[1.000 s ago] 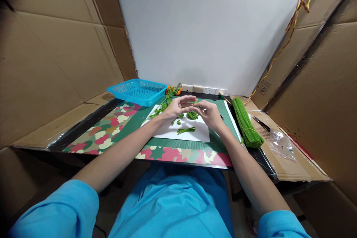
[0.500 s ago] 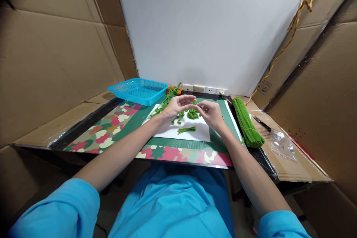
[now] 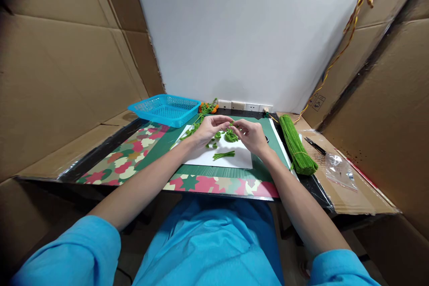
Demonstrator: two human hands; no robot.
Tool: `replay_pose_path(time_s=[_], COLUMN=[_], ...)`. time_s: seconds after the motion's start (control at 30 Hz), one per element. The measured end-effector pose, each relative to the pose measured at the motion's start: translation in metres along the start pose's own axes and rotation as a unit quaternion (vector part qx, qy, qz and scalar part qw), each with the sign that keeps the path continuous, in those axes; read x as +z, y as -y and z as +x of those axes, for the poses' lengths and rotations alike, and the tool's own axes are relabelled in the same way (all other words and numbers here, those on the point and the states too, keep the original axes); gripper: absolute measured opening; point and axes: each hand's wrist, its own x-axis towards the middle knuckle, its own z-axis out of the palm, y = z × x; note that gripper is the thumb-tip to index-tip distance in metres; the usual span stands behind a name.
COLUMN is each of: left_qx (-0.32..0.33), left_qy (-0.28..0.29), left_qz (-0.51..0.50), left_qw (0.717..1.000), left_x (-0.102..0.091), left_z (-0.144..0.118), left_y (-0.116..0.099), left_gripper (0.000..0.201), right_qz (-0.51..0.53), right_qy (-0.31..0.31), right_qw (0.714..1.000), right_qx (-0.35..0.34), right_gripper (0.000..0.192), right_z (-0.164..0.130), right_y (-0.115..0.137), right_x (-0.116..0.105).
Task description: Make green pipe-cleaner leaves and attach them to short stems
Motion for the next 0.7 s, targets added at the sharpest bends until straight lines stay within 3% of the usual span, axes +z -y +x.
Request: replay_pose_path(time_s=[0.3, 0.43, 0.7], left_qx=[0.019, 0.028, 0.002], left_qy=[-0.027, -0.027, -0.015], left_qz=[0.011, 0.017, 0.052], left_qw=[0.999, 0.999, 0.999], left_x=[0.0022, 0.0031, 0.0039], left_z=[0.0014, 0.0024, 0.0009], left_y=[0.0011, 0.0007, -0.0004], left_gripper=[0.042, 0.041, 0.047], right_qz=[0.028, 0.026, 0.02], right_qy=[-0.036, -0.02, -0.031], right_qw=[0.999, 0.999, 0.999], right_qx=[0.006, 0.018, 0.011], right_gripper=[0.043, 0.042, 0.039], right_z=[0.0022, 0.0028, 0.003], right_y=[-0.0029, -0.0046, -0.0052], right_x=[-0.0026, -0.0012, -0.0008])
